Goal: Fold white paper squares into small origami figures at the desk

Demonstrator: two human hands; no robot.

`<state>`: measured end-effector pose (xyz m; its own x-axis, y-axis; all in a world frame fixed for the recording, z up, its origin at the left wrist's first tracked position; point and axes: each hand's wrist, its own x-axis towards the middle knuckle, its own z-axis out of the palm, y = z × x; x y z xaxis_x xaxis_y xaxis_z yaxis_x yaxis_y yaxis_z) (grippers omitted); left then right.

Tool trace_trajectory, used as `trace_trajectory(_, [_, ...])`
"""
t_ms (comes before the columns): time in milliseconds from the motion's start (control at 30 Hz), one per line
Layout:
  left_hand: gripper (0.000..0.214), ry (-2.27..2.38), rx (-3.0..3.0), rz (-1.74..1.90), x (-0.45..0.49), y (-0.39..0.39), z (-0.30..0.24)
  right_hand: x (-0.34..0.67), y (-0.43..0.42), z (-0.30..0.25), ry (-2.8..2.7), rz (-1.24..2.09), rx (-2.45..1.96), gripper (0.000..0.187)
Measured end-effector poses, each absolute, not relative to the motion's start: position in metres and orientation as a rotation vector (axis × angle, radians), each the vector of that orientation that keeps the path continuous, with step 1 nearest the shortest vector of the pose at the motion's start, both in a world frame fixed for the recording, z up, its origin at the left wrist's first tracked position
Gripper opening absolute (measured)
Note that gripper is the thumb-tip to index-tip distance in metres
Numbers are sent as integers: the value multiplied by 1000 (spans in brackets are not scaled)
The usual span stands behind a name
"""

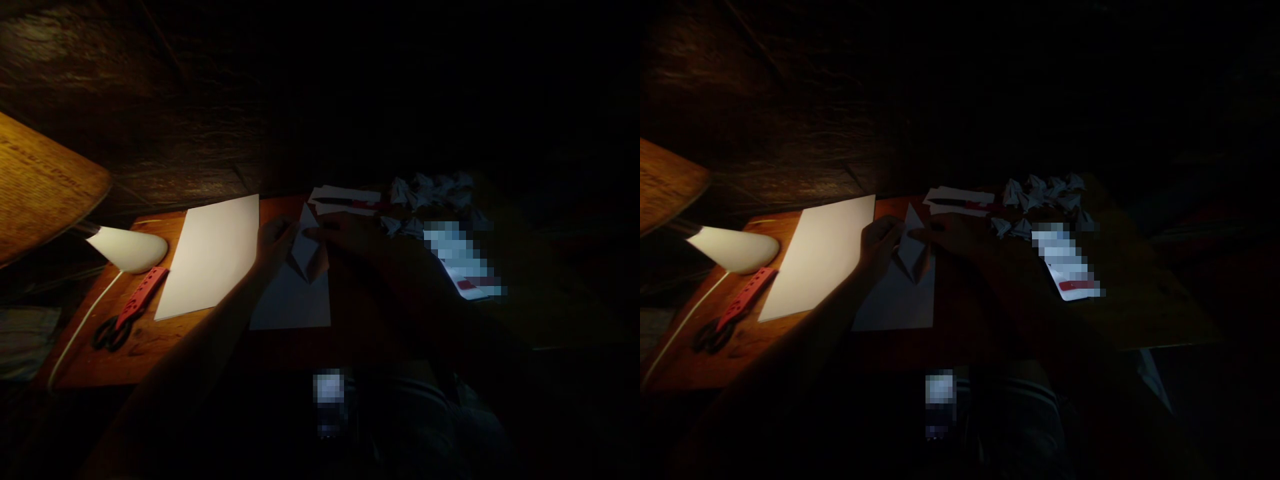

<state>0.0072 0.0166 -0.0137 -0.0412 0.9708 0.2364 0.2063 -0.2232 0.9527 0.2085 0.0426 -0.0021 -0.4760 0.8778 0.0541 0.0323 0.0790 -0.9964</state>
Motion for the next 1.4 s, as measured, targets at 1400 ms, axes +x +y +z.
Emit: trace_trajectory(1400, [72, 1076, 1585, 1368, 10, 22, -28, 210, 43, -2, -1605, 1404, -913, 65])
